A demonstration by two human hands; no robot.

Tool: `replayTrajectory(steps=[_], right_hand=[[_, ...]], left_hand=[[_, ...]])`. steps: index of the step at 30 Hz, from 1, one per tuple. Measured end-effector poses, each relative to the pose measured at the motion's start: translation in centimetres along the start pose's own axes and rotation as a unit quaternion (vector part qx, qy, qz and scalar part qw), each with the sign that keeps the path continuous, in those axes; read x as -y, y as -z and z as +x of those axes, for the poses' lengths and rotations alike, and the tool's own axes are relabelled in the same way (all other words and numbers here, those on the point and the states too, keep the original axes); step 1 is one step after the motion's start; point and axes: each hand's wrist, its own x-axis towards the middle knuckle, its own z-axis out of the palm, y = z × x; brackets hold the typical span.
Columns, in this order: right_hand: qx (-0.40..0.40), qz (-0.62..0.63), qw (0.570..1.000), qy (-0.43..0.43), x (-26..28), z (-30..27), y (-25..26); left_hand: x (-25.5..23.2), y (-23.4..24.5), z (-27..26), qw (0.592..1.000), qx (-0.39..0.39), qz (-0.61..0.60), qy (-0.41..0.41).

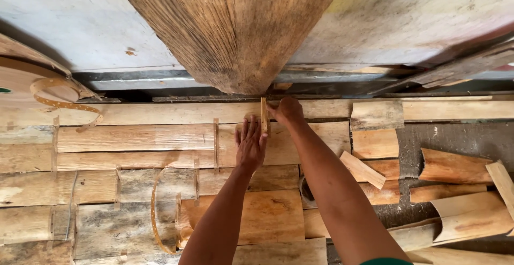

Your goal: Arranging and joining thin strips of wood or bark on a workbench using glue and binding tape.

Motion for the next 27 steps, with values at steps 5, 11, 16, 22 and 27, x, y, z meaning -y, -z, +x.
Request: replayTrajectory(steps=[5,11,16,22,27], right_hand=[[-0.017,0.0,1.0,-0.017,-0.2,1.1,-1.6],[-0.024,0.002,0.999,-0.041,0.4,0.8,-0.8],[-0.008,-0.018,0.999,-0.045,0.1,0.2,-1.1],[0.07,-0.019,0.997,0.017,-0.4,-2.4,0.6],[0.001,-0.044,0.992,0.117,-1.3,-1.2,-2.0]], left_hand=[[-0.5,0.6,0.1,1.0,0.012,-0.003,0.013],[-0.1,0.2,0.0,1.0,0.001,-0.005,0.003],[-0.4,0.7,-0.5,0.999,0.013,-0.029,0.008],[0.2,-0.1,0.1,0.999,0.018,-0.04,0.006],[0.0,0.1,0.1,0.999,0.01,-0.047,0.009]])
